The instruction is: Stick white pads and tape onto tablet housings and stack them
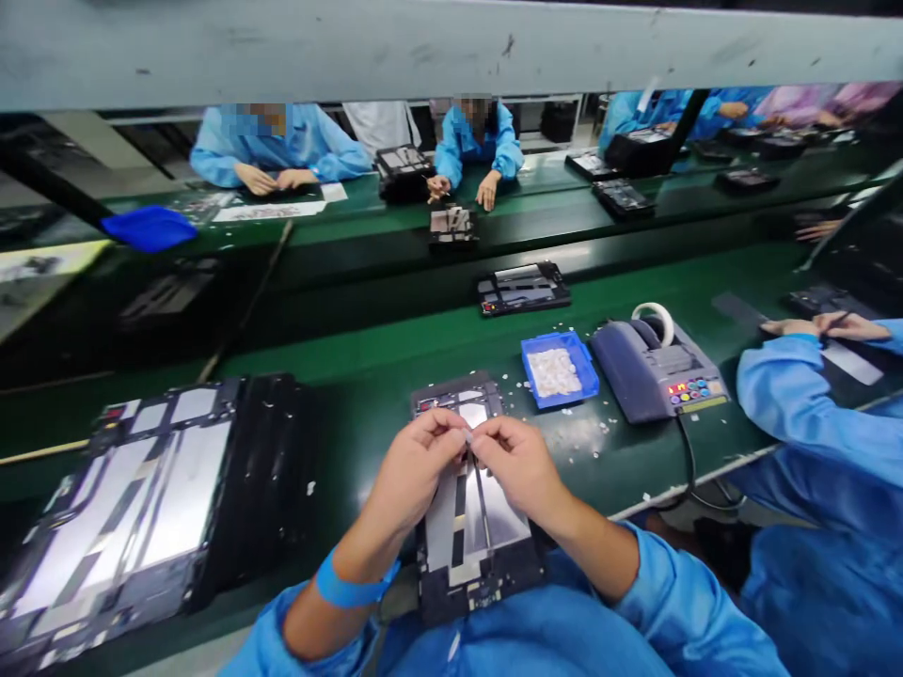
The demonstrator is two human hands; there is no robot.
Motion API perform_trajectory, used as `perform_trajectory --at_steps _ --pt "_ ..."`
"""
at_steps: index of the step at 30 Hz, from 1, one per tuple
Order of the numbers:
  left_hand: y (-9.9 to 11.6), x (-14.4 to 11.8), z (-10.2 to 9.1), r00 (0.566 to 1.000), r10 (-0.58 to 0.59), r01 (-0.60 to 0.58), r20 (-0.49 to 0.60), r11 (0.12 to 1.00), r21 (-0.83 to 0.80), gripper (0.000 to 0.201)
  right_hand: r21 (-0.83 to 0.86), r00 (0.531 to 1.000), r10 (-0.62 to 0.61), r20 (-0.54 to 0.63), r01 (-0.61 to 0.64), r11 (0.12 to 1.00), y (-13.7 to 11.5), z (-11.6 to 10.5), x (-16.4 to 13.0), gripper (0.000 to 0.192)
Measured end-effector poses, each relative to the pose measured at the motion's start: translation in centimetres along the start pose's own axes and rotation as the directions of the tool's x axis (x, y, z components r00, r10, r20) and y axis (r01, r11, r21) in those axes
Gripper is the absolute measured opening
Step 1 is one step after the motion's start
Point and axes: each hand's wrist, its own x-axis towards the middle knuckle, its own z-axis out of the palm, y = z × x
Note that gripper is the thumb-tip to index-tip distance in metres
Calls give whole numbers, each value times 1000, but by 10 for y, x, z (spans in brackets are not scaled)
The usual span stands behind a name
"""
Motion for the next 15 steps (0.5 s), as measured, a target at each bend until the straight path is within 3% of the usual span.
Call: perform_trajectory --at_steps 3,5,7,9,12,15 --pt "-3 -4 -26 985 47 -37 -165 997 65 14 -134 994 -47 101 60 989 5 4 12 18" --pt "-1 -7 -47 962 88 -44 -259 985 169 13 -322 976 -158 150 199 926 9 -1 24 19" --pt "3 -6 -65 960 99 -12 -262 950 313 12 -527 914 -299 274 403 749 12 -7 40 21" --pt "7 -2 -78 978 91 9 -190 882 472 12 -651 820 -356 449 573 498 14 -9 57 24" --pt "9 9 -85 990 112 -31 -85 766 642 15 -689 702 -313 640 704 170 17 -5 77 26" --pt "7 18 -86 994 111 -68 -12 688 722 16 -649 627 -253 737 761 -1 19 -1 86 24"
